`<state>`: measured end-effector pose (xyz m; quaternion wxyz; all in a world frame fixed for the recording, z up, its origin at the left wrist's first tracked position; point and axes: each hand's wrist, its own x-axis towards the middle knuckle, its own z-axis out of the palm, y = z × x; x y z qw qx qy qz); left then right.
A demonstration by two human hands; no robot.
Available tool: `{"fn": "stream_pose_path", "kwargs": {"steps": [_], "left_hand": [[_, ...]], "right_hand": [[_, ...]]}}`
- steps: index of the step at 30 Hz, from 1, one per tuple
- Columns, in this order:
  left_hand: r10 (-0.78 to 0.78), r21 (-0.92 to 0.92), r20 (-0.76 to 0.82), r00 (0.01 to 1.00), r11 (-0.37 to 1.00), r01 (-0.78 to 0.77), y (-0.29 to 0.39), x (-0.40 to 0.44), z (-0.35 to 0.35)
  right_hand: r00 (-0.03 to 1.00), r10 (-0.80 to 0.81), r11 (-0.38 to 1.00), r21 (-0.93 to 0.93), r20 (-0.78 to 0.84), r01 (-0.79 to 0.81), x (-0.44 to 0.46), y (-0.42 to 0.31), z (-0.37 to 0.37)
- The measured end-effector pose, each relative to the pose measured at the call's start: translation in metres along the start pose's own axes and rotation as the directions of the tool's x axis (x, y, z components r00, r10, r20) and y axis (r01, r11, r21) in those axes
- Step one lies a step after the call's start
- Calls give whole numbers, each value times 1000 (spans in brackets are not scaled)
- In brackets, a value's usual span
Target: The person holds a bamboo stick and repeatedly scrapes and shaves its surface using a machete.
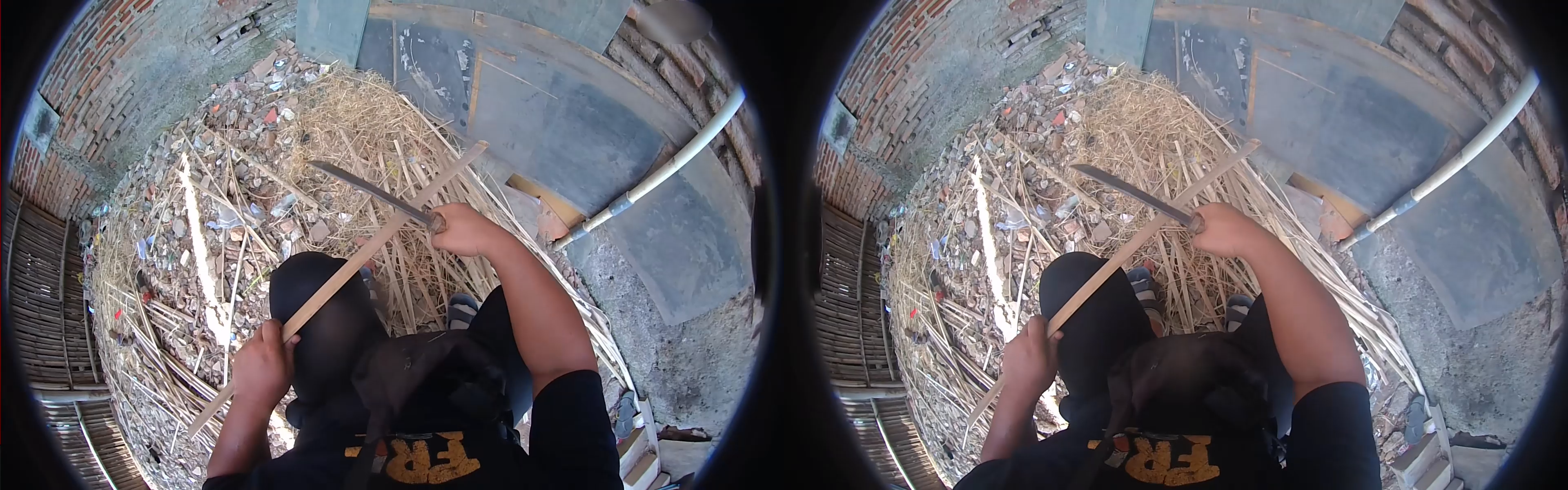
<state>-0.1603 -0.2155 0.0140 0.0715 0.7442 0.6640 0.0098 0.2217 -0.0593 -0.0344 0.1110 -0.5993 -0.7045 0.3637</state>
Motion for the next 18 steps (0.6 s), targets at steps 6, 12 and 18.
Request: {"fn": "stream_pose_path", "kwargs": {"steps": [6, 12, 18], "left_hand": [[21, -59, -11, 1000, 998, -22, -1, 3, 8], [-29, -63, 31, 999, 998, 31, -2, 2, 6], [24, -47, 16, 1000, 999, -23, -1, 6, 8]], "right_hand": [[986, -73, 997, 33, 147, 69, -15, -22, -3], [997, -75, 994, 79, -30, 77, 2, -10, 8], [994, -86, 996, 3, 70, 86, -7, -10, 4]]}}
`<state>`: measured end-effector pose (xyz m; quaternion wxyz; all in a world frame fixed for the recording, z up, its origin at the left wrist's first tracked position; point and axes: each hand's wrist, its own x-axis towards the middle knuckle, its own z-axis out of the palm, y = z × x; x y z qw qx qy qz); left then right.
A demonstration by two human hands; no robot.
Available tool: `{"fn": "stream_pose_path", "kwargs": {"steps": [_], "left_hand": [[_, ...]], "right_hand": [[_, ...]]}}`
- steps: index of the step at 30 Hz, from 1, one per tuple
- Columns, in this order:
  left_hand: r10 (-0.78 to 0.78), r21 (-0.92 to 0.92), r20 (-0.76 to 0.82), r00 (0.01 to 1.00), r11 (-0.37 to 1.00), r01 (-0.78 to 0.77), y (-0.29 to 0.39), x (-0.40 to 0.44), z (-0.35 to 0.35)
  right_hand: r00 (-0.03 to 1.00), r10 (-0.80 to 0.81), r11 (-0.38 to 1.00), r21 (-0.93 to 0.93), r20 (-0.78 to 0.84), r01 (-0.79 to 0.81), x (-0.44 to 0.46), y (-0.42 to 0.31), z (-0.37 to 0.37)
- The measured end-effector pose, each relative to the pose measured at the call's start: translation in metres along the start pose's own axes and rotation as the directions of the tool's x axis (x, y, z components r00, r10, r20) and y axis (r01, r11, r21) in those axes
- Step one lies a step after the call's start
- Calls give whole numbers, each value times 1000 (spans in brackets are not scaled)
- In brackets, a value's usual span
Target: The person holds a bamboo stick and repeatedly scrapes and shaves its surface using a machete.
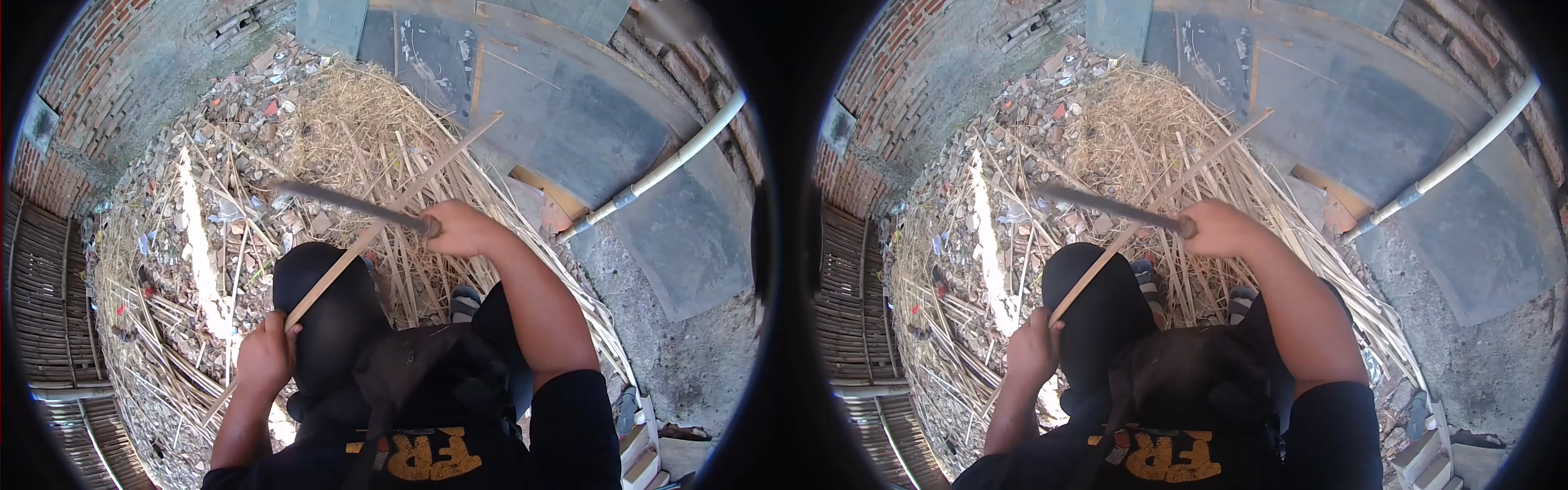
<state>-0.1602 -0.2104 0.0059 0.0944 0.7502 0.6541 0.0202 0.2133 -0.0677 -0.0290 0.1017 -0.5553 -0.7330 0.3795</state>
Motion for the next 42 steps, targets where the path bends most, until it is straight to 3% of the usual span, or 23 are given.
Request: {"fn": "stream_pose_path", "kwargs": {"steps": [2, 5, 8, 12, 14, 16, 19, 22, 25, 28, 31, 34, 37, 40, 42], "left_hand": [[-9, 4, -10, 1000, 1000, 9, 0, -1, -1], [3, 32, -24, 1000, 999, -2, 2, -1, -5], [-4, 45, -13, 1000, 999, 5, 3, -2, -5], [6, 6, -27, 1000, 1000, -6, 0, 0, 3], [-5, 1, -21, 1000, 1000, 5, -2, -2, 2], [-1, 2, -34, 999, 1000, 1, -2, -2, 1], [16, 32, -41, 999, 999, -15, -2, 1, -4], [1, 34, 14, 1000, 999, -1, 0, 2, -8], [-23, -29, 31, 999, 999, 24, -4, 5, -2], [-26, -106, 26, 999, 994, 29, -9, 3, -2], [-38, -145, 53, 998, 988, 46, -9, -3, -13], [-35, -273, 120, 992, 960, 67, -8, -5, -18], [-57, -275, 161, 985, 956, 100, -5, -6, -16], [-43, -225, 157, 987, 971, 78, -14, -6, -13], [-44, -198, 126, 991, 978, 69, -12, -7, -13]], "right_hand": [[984, 168, 964, 215, -52, -154, 4, 19, -25], [966, 211, 973, 123, -151, -194, 0, 27, -26], [992, -19, 999, -45, -127, 13, 1, 21, -3], [990, -75, 997, -17, 123, 78, -13, -15, -12], [993, 116, 983, 143, -19, -112, -1, 20, -26], [924, 361, 887, 352, -124, -300, 10, 48, -39], [967, 121, 993, 13, -223, -121, 5, 41, -28], [998, 49, 997, -58, 35, -47, -17, -13, -17], [995, -60, 994, -89, 79, 67, -26, -23, -23], [978, 173, 979, 133, -120, -157, -19, 18, -50], [924, 259, 960, 184, -281, -213, -15, 45, -60], [980, 0, 997, -75, -201, -16, -18, 18, -35], [992, -123, 969, -211, 35, 127, -30, -23, -19], [1000, 25, 999, 25, 10, -25, -13, 16, -36], [974, 202, 971, 147, -100, -187, -5, 43, -52]]}}
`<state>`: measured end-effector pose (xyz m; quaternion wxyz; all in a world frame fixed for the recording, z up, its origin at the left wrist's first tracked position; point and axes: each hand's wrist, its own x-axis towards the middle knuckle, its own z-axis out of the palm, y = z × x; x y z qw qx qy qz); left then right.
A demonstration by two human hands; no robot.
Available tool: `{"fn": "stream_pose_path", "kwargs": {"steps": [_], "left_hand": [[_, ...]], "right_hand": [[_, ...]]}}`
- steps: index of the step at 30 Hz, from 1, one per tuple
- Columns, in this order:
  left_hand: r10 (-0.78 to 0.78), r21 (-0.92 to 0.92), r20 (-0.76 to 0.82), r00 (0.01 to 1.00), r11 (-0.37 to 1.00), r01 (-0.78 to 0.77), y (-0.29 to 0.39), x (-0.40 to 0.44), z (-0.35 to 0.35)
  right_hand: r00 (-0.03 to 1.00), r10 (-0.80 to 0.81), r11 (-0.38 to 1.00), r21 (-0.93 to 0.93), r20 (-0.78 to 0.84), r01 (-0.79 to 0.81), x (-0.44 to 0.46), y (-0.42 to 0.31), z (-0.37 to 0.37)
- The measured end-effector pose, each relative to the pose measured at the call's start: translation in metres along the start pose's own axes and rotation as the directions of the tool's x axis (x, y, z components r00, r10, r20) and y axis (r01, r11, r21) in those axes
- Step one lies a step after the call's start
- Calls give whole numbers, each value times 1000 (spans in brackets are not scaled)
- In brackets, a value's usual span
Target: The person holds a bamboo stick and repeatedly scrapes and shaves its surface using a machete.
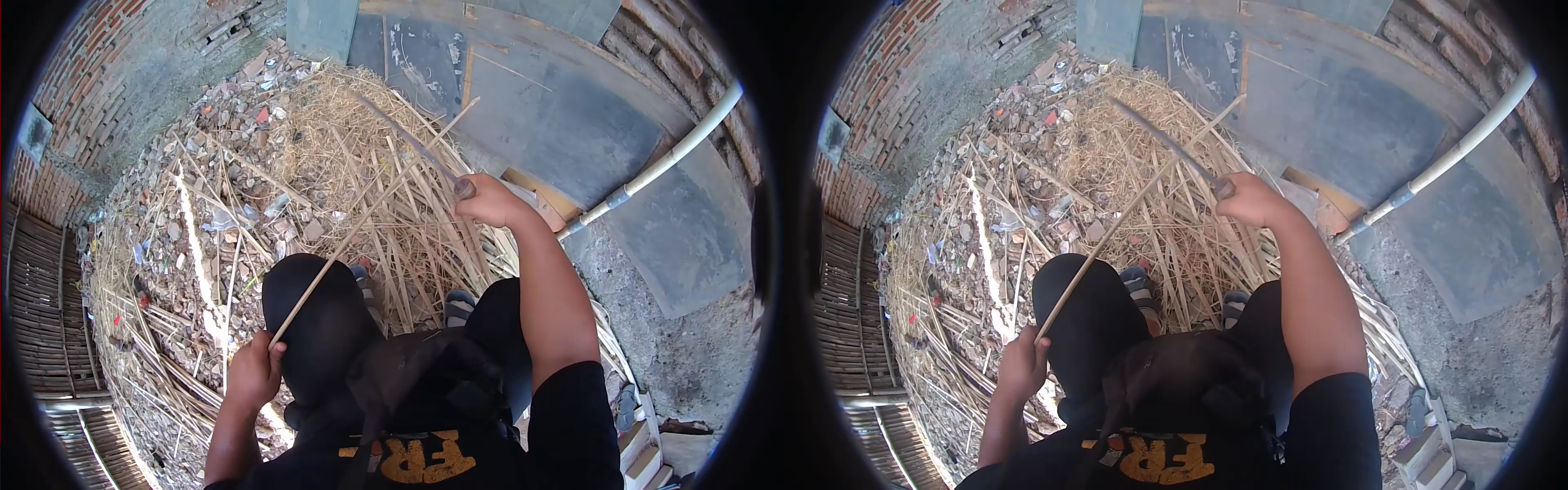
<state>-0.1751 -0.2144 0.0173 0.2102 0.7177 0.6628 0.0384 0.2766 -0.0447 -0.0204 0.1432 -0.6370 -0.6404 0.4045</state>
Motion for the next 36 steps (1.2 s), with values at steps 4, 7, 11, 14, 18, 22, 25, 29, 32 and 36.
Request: {"fn": "stream_pose_path", "kwargs": {"steps": [4, 7, 11, 14, 18, 22, 25, 29, 32, 36], "left_hand": [[-26, 52, 14, 1000, 998, 25, 6, 2, -2], [1, 30, 44, 999, 1000, -2, 8, 6, -6], [23, 35, 28, 999, 999, -24, -3, 8, 0], [-23, 86, -4, 1000, 996, 24, 3, 4, -3], [-2, 83, 28, 1000, 997, 0, 2, 5, -6], [40, 47, 59, 997, 998, -42, 2, 6, -6], [49, 63, 51, 997, 997, -52, 2, 7, -9], [84, 92, 22, 996, 992, -86, -1, 13, -12], [110, 130, 21, 994, 985, -112, -6, 13, -18], [147, 166, -10, 989, 976, -143, -5, 16, -18]], "right_hand": [[997, -23, 999, -28, -71, 21, -8, -7, 6], [968, -200, 943, -239, 152, 233, -25, -45, 32], [977, -183, 980, -61, 107, 191, -13, -28, 29], [998, 60, 988, 144, -18, -57, 14, 17, -3], [996, -46, 995, -93, -80, 39, -4, -4, 11], [963, -269, 947, -184, -3, 264, -35, -46, 32], [965, -219, 955, 173, -140, 242, -31, -43, 31], [982, -155, 803, 566, -106, 188, -22, -38, 36], [992, -97, 745, 655, -82, 127, -18, -33, 39], [988, -100, 623, 767, -118, 155, -22, -37, 35]]}}
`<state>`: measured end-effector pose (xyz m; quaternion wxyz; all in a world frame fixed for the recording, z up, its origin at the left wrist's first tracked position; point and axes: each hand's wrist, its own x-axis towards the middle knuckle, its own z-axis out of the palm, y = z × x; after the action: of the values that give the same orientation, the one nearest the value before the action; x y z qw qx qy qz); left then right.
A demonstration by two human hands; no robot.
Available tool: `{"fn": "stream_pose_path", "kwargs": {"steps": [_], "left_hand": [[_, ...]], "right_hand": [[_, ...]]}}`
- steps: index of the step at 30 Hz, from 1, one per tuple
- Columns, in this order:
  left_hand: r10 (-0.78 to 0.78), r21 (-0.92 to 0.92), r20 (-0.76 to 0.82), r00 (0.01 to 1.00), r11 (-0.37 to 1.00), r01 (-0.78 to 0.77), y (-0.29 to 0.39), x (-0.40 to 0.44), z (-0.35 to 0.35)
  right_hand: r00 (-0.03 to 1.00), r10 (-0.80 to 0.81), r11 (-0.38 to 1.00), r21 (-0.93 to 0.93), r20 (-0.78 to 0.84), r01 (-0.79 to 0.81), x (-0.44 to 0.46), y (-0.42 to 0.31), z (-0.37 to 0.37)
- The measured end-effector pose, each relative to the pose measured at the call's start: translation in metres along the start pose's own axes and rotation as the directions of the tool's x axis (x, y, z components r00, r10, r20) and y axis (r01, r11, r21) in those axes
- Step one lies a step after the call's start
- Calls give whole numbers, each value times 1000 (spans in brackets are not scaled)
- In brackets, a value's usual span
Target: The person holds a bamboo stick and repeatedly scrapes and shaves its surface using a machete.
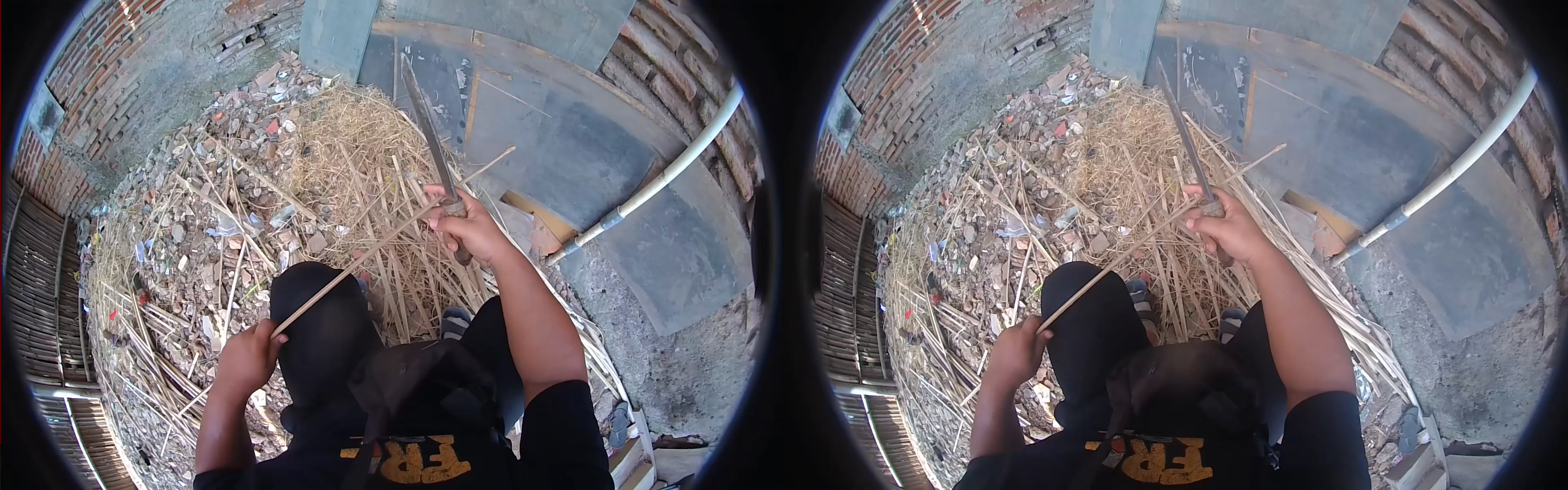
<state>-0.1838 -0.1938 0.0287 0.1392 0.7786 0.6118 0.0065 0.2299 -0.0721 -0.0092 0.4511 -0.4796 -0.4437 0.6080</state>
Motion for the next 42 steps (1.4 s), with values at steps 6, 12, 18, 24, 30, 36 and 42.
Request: {"fn": "stream_pose_path", "kwargs": {"steps": [6, 12, 18, 24, 30, 36, 42], "left_hand": [[157, -100, -103, 982, 981, -168, 0, 6, -32], [673, 250, -736, -80, 161, -955, 25, -70, -225], [743, 209, -663, -92, 65, -976, 87, -40, -248], [736, 157, -674, -68, 53, -986, 95, -15, -240], [726, 151, -684, -70, 47, -987, 98, -9, -234], [722, 170, -689, -70, 68, -983, 96, 0, -225], [722, 173, -690, -57, 88, -981, 95, 6, -223]], "right_hand": [[997, 80, 962, -262, -15, -82, 0, 0, -2], [999, 45, 977, -208, -3, -45, 5, 10, 5], [999, 37, 964, -263, -4, -37, 7, 14, 1], [999, 41, 968, -247, 3, -39, 9, 20, -3], [998, 57, 968, -246, 7, -53, 11, 22, -4], [996, 90, 956, -280, 4, -85, 5, 8, 2], [997, 69, 964, -258, 29, -59, 11, 14, 1]]}}
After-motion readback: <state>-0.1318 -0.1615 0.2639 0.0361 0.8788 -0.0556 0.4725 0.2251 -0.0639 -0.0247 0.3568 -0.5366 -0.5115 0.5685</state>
